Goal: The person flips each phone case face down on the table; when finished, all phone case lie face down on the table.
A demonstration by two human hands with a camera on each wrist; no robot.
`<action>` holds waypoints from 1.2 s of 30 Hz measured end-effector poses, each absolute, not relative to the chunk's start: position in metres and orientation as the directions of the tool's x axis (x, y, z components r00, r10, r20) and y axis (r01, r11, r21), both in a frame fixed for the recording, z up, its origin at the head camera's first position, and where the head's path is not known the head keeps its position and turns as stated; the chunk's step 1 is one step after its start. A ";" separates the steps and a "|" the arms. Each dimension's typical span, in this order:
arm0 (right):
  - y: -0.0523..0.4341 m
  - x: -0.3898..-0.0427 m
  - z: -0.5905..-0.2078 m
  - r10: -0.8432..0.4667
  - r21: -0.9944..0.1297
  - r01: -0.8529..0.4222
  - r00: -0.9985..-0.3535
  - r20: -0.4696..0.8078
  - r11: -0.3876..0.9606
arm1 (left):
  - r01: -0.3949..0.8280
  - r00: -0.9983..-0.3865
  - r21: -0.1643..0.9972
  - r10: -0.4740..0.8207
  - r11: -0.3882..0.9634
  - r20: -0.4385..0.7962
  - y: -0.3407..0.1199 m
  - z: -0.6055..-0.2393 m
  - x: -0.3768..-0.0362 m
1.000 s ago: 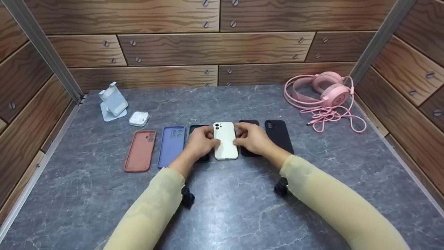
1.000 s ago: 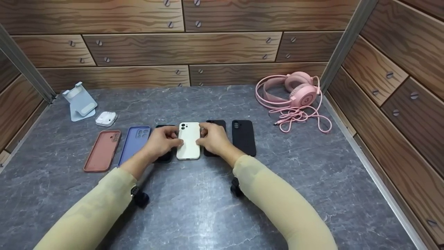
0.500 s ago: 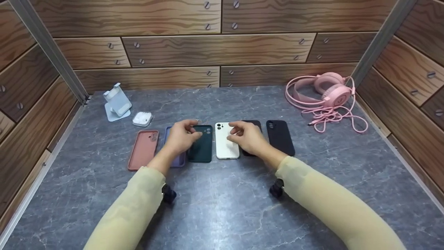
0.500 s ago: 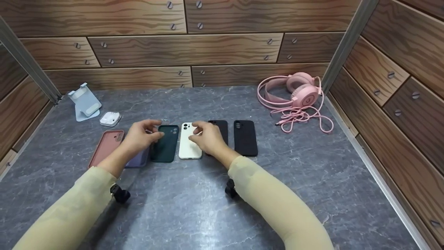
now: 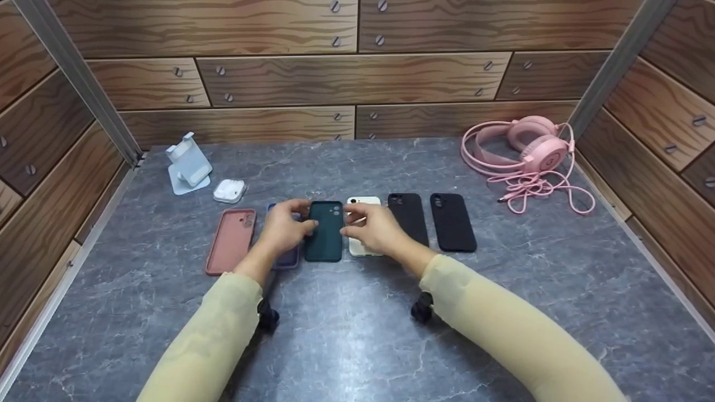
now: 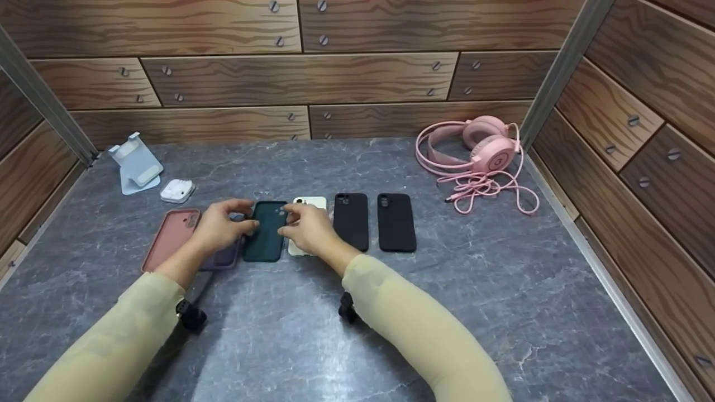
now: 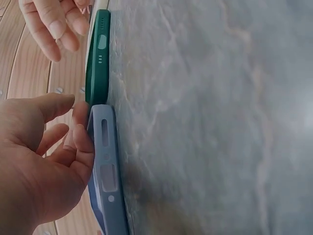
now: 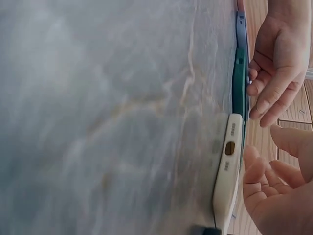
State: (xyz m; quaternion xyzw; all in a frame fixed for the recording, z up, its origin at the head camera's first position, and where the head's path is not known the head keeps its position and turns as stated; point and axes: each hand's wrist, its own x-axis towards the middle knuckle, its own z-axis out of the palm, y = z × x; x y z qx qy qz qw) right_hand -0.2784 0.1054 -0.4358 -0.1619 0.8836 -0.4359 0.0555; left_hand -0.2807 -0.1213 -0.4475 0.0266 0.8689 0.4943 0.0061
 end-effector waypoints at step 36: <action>0.100 -0.283 -0.443 -0.478 -0.593 -0.398 -0.878 0.026 0.700 | -0.016 -0.997 0.885 0.057 0.466 -0.049 -0.119 -0.449 -0.282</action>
